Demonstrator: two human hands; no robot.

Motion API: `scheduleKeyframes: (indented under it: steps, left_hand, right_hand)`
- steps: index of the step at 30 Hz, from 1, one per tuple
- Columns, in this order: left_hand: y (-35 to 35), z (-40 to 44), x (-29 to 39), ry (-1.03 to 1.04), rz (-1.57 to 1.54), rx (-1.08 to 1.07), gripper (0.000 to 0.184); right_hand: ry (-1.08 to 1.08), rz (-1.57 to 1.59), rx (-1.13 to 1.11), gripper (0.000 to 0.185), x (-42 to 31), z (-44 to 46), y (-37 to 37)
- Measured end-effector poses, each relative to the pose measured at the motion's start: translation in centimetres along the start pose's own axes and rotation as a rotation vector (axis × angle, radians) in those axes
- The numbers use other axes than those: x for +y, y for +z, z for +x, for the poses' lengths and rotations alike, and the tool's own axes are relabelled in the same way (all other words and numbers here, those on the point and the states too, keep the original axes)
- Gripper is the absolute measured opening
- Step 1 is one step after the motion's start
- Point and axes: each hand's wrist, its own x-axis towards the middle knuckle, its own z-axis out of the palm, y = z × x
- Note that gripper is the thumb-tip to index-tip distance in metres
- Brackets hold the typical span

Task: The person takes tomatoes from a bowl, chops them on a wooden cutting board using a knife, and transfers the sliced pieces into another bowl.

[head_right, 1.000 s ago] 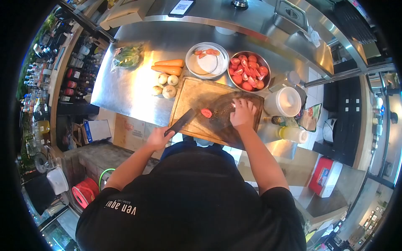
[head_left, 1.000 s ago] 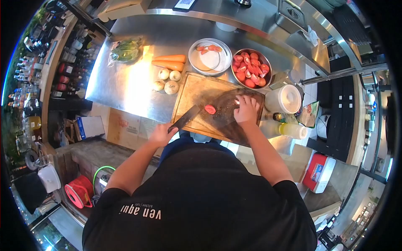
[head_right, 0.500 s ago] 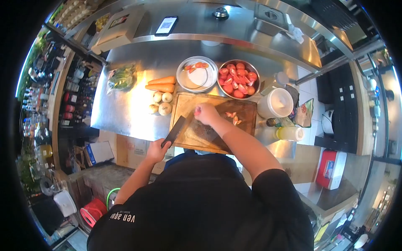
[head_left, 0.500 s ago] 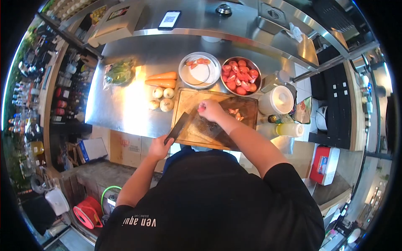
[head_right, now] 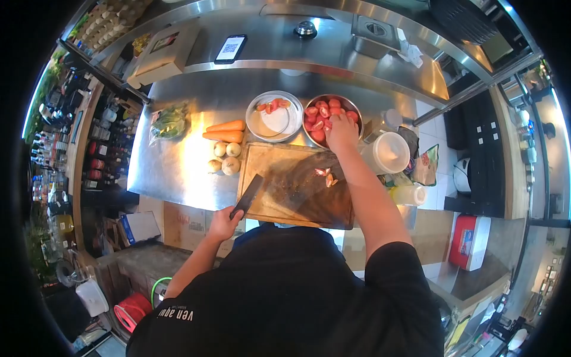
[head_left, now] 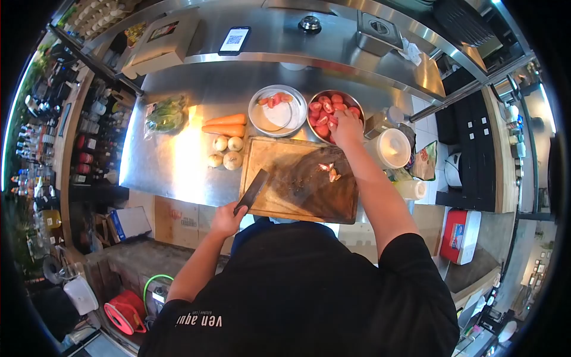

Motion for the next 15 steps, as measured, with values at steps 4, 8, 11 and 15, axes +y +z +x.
scheduleKeyframes:
  steps: [4,8,11,15]
  left_hand:
    - [0.3,0.2,0.5,0.052,-0.024,0.01,0.036]
    - [0.9,0.5,0.4,0.149,0.007,0.063,0.033]
    - [0.8,1.0,0.7,0.153,-0.039,0.051,0.03]
    - [0.3,0.7,1.5,0.131,-0.049,0.066,0.03]
  right_hand:
    - [-0.007,0.072,-0.087,0.027,0.1,-1.0,-1.3]
    - [-0.003,0.43,-0.245,0.024,-1.1,-3.0,-1.7]
    - [-0.412,0.526,-0.069,0.024,-3.2,-5.7,-1.4]
    - [-0.009,0.73,0.097,0.028,-3.4,-7.3,-1.4]
